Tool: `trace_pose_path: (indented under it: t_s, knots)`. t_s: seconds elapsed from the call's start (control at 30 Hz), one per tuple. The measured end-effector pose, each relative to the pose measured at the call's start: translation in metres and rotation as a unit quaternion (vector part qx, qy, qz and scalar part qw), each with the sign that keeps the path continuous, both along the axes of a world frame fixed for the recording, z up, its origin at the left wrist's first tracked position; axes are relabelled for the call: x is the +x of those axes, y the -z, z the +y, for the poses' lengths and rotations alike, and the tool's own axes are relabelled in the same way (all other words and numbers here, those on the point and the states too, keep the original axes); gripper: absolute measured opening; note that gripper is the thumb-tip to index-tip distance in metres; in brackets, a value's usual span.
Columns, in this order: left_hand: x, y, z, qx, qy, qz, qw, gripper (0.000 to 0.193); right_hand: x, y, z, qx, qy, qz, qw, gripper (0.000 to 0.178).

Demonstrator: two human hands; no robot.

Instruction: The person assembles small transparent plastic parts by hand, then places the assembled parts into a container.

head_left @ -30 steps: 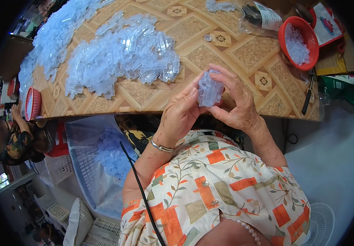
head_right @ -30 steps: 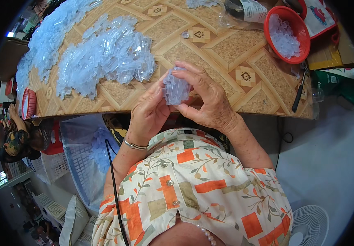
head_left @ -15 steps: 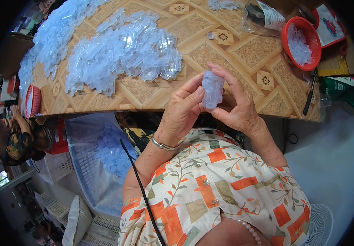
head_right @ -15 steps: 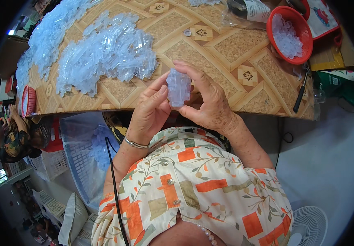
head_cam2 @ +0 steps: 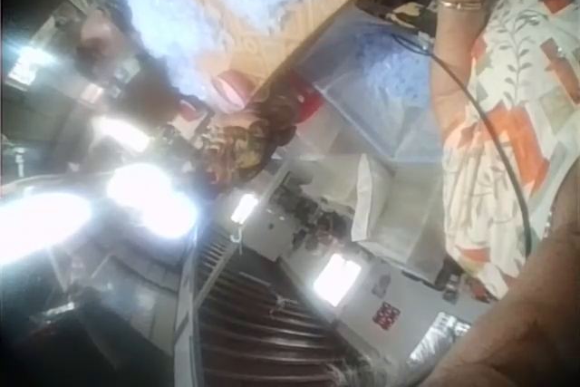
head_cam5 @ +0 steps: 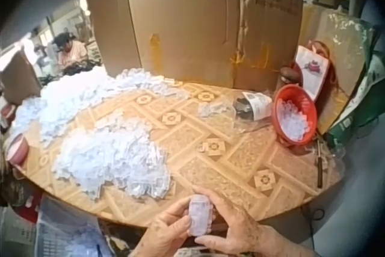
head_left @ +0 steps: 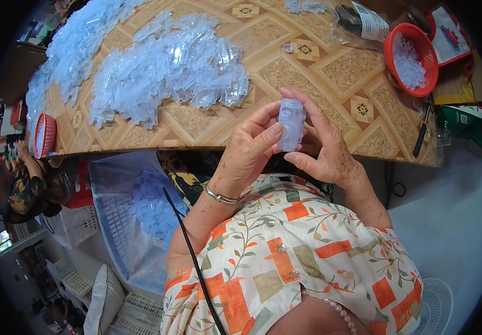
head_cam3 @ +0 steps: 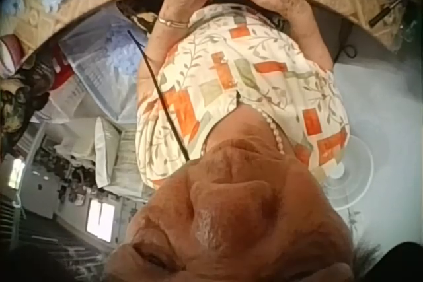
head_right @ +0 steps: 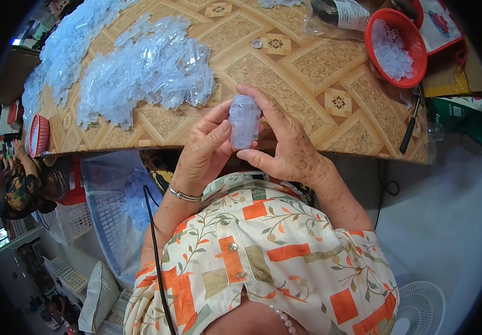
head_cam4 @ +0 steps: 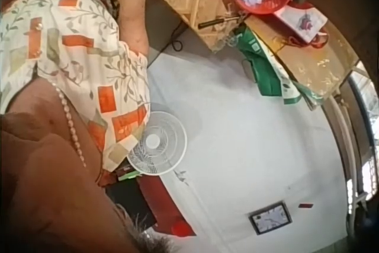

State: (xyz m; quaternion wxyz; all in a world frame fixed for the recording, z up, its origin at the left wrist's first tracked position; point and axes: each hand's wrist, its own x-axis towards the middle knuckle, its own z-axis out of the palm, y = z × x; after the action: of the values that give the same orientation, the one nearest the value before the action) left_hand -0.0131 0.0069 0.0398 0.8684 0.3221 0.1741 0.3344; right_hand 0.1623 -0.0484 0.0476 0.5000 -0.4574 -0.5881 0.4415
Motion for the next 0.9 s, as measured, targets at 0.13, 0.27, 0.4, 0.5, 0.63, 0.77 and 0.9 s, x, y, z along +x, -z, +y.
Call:
trace_pose_path:
  t_s: [0.13, 0.27, 0.4, 0.5, 0.63, 0.77, 0.9]
  knots:
    - [0.001, -0.001, -0.001, -0.006, 0.005, -0.005, 1.000, 0.058, 0.007, 0.002, 0.002, 0.033, 0.003, -0.065, 0.997, 0.089]
    - [0.000, 0.004, -0.002, -0.019, -0.001, 0.009, 1.000, 0.055, 0.009, 0.009, 0.006, 0.052, -0.012, -0.064, 0.997, 0.089]
    - [0.000, 0.001, -0.003, 0.003, 0.007, 0.005, 1.000, 0.054, 0.009, 0.010, 0.002, 0.024, -0.027, -0.005, 0.999, 0.090]
    - [-0.002, 0.001, -0.003, 0.011, 0.004, 0.026, 1.000, 0.053, 0.010, 0.011, 0.005, 0.070, -0.024, -0.039, 0.997, 0.089]
    - [-0.008, 0.002, 0.000, 0.160, -0.007, 0.114, 0.981, 0.050, 0.010, 0.011, 0.003, 0.047, -0.023, -0.041, 0.998, 0.089]
    - [-0.008, -0.003, 0.000, 0.339, 0.019, 0.208, 0.917, 0.063, 0.008, 0.014, 0.005, 0.085, 0.017, -0.092, 0.992, 0.089]
    - [-0.002, -0.003, -0.007, 0.365, 0.008, 0.243, 0.899, 0.088, 0.003, 0.026, 0.005, 0.111, 0.074, -0.093, 0.987, 0.088]
